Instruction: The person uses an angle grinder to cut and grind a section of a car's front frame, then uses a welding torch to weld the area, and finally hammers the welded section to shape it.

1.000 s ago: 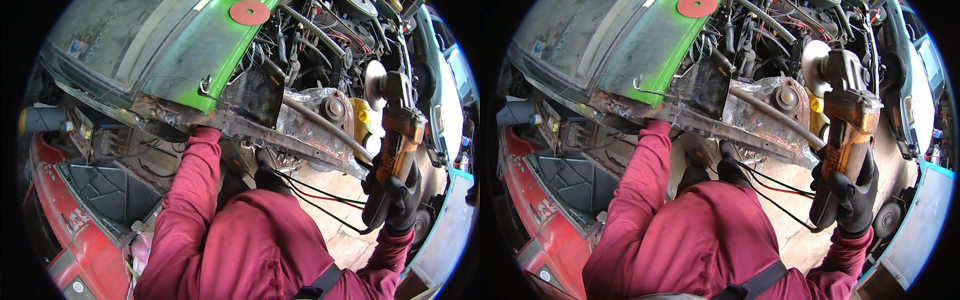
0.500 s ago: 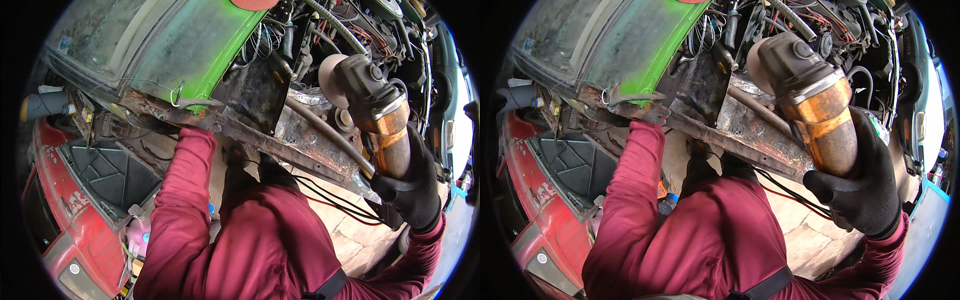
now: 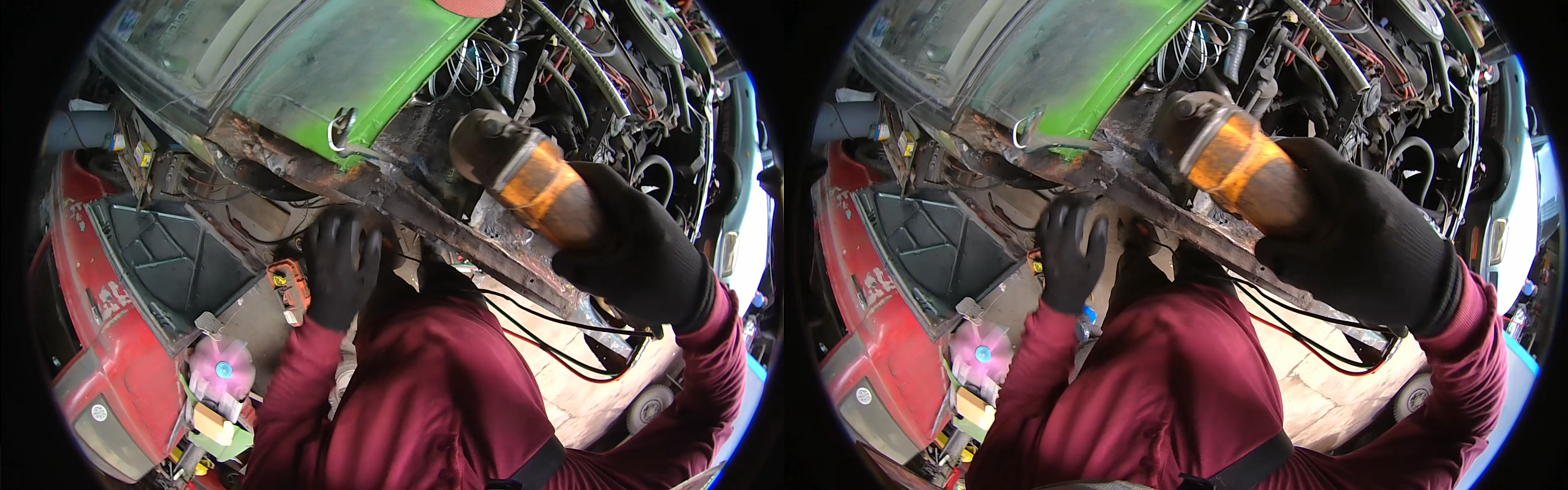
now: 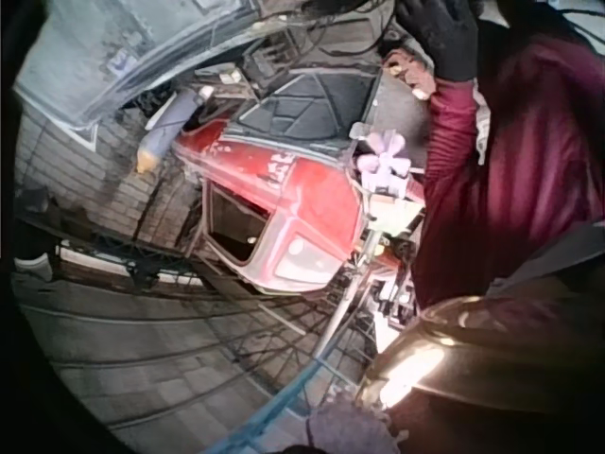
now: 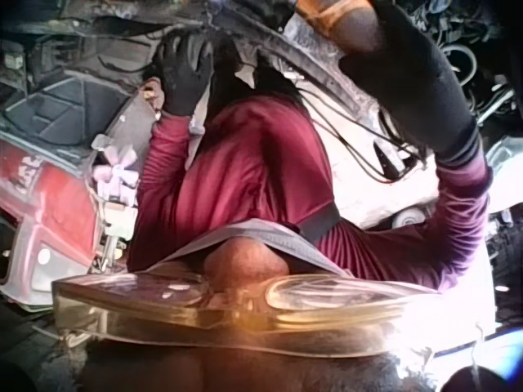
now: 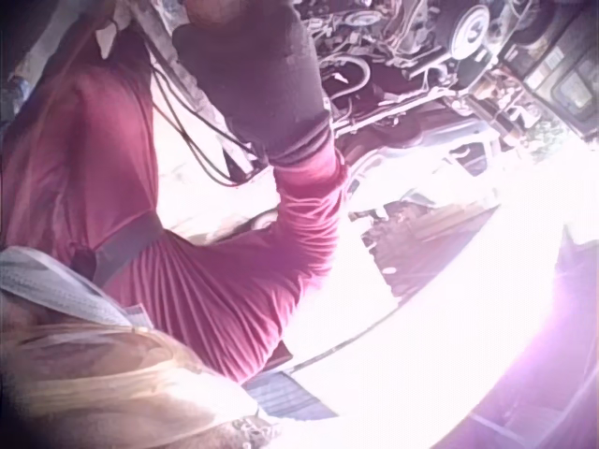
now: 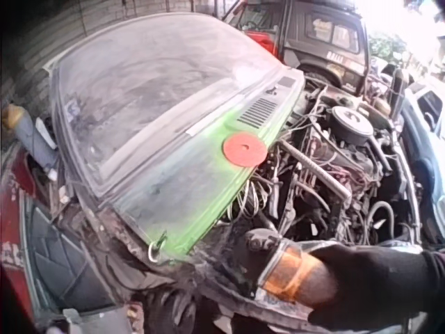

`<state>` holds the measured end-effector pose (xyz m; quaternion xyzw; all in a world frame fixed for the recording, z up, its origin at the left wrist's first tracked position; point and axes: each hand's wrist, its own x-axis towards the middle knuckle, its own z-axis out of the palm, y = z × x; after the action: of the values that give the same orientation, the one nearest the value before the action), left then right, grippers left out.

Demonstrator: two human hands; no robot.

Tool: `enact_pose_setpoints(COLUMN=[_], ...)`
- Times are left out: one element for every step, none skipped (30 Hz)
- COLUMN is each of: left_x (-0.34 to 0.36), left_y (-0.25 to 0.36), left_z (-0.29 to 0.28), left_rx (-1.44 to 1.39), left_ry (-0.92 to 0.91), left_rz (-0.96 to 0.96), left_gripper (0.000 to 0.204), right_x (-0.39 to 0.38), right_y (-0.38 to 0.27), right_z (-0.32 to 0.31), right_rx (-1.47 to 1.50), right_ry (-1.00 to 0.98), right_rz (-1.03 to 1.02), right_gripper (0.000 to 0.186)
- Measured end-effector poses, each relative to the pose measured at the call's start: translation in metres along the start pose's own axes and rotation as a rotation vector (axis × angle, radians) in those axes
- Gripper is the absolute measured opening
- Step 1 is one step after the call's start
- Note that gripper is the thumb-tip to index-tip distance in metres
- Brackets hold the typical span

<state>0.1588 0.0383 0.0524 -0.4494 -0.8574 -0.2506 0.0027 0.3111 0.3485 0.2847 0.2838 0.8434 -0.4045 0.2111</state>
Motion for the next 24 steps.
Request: enact_pose_setpoints(left_x=[-0.013, -0.024, -0.033, -0.038, -0.042, -0.041, -0.037, -0.035, -0.03, -0.021, -0.012, 0.0, 0.011, 0.022, 0.033, 0.041, 0.047, 0.052, 0.059, 0.061, 0.063, 0.064, 0.064, 0.064], left_y=[0.015, 0.029, 0.042, 0.052, 0.061, 0.073, 0.085, 0.094, 0.102, 0.112, 0.123, 0.13, 0.135, 0.139, 0.143, 0.147, 0.15, 0.153, 0.153, 0.153, 0.154, 0.155, 0.157, 0.16], left_z=[-0.015, -0.026, -0.032, -0.034, -0.033, -0.023, -0.011, -0.003, 0.006, 0.018, 0.027, 0.035, 0.042, 0.047, 0.052, 0.055, 0.059, 0.063, 0.069, 0.074, 0.079, 0.084, 0.088, 0.091], left_rx=[-0.179, -0.46, -0.806, -1.06, -1.311, -1.573, -1.834, -1.816, -1.774, -2.005, -2.218, -2.399, -2.461, -2.496, -2.587, -2.54, -2.547, -2.553, -2.565, -2.576, -2.563, -2.545, -2.565, -2.548], left_ry=[-0.053, -0.099, -0.236, -0.395, -0.532, -0.634, -0.706, -0.725, -0.712, -0.707, -0.671, -0.629, -0.606, -0.593, -0.518, -0.494, -0.416, -0.345, -0.262, -0.158, -0.111, -0.095, -0.088, -0.059], left_rz=[-0.086, -0.156, -0.347, -0.401, -0.423, -0.448, -0.44, -0.356, -0.224, -0.322, -0.373, -0.413, -0.461, -0.509, -0.469, -0.583, -0.62, -0.658, -0.602, -0.511, -0.463, -0.455, -0.429, -0.433], left_gripper=[0.024, 0.017, 0.019, 0.028, 0.036, 0.047, 0.059, 0.066, 0.074, 0.067, 0.061, 0.055, 0.064, 0.074, 0.084, 0.084, 0.083, 0.083, 0.072, 0.067, 0.061, 0.057, 0.052, 0.048], right_x=[0.01, 0.019, 0.026, 0.032, 0.038, 0.044, 0.053, 0.06, 0.068, 0.075, 0.079, 0.083, 0.087, 0.091, 0.095, 0.099, 0.101, 0.103, 0.104, 0.106, 0.107, 0.107, 0.107, 0.107], right_y=[-0.003, -0.005, -0.007, -0.009, -0.01, -0.01, -0.01, -0.009, -0.009, -0.009, -0.009, -0.011, -0.013, -0.015, -0.017, -0.02, -0.023, -0.026, -0.028, -0.03, -0.032, -0.033, -0.033, -0.033], right_z=[0.004, 0.008, 0.013, 0.015, 0.017, 0.02, 0.023, 0.03, 0.037, 0.042, 0.045, 0.045, 0.044, 0.044, 0.044, 0.044, 0.043, 0.045, 0.046, 0.048, 0.048, 0.048, 0.049, 0.05], right_rx=[-0.026, -0.05, -0.085, -0.114, -0.137, -0.153, -0.097, -0.134, -0.164, -0.194, -0.171, -0.118, -0.081, -0.077, -0.063, -0.055, -0.104, -0.164, -0.146, -0.167, -0.215, -0.265, -0.304, -0.256], right_ry=[-0.033, -0.072, -0.093, -0.104, -0.124, -0.14, -0.2, -0.163, -0.122, -0.088, -0.13, -0.17, -0.212, -0.233, -0.264, -0.29, -0.294, -0.286, -0.279, -0.272, -0.28, -0.291, -0.257, -0.273], right_rz=[-0.051, -0.08, -0.106, -0.161, -0.163, -0.24, -0.256, -0.258, -0.343, -0.38, -0.3, -0.307, -0.231, -0.158, -0.185, -0.161, -0.163, -0.188, -0.137, -0.123, -0.121, -0.153, -0.104, -0.087], right_gripper=[0.075, 0.075, 0.078, 0.079, 0.081, 0.082, 0.083, 0.081, 0.078, 0.075, 0.08, 0.082, 0.085, 0.085, 0.084, 0.084, 0.084, 0.083, 0.083, 0.082, 0.08, 0.079, 0.077, 0.077])
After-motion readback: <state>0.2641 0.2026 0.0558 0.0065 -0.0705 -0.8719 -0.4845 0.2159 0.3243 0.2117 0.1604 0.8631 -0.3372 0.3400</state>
